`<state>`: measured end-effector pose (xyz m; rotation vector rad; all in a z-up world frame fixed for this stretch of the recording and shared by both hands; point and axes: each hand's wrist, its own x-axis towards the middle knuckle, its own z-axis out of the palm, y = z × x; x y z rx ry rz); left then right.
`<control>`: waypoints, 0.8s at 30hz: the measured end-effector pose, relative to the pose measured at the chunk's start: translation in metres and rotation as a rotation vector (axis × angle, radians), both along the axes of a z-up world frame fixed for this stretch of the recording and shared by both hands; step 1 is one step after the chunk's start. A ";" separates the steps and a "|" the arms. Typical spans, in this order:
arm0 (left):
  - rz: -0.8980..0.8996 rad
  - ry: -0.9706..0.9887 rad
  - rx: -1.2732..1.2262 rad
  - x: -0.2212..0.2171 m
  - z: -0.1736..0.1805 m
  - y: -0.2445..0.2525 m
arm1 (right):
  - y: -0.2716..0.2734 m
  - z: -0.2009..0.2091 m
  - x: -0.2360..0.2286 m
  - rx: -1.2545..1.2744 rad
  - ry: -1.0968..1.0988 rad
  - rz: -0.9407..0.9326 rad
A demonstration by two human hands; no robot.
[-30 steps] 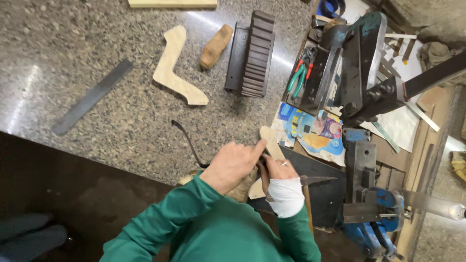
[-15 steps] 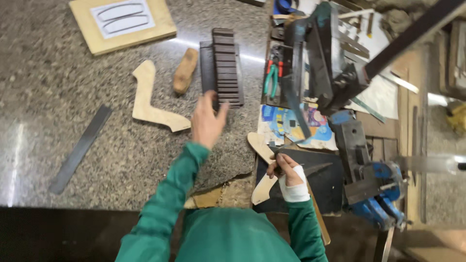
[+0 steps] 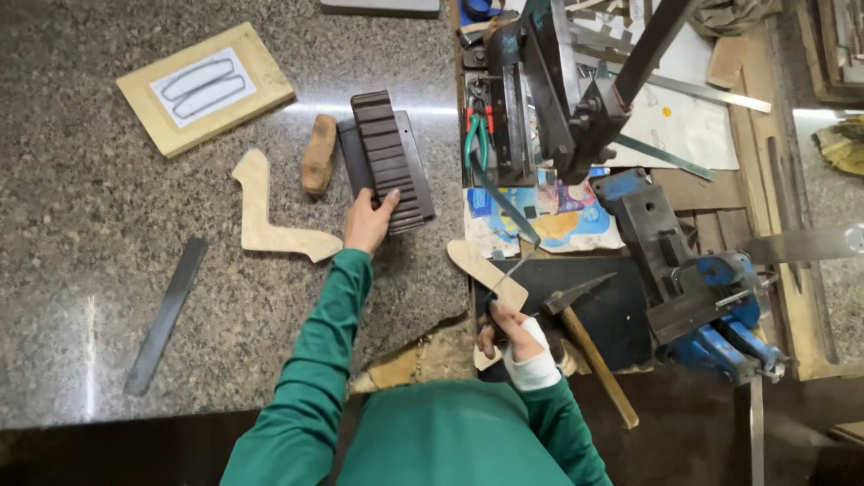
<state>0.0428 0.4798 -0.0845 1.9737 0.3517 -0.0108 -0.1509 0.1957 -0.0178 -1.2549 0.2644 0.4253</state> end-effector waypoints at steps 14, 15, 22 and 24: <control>0.030 -0.417 0.266 -0.237 0.170 -0.035 | 0.010 0.064 -0.011 -0.440 -0.130 0.255; -0.016 -0.528 0.339 -0.244 0.191 -0.036 | 0.007 0.072 -0.007 -0.564 -0.196 0.258; -0.322 -0.752 0.703 -0.242 0.226 -0.038 | -0.004 0.092 0.000 -0.776 -0.337 0.447; -0.386 -0.686 0.679 -0.239 0.218 -0.034 | 0.000 0.087 0.001 -0.789 -0.433 0.464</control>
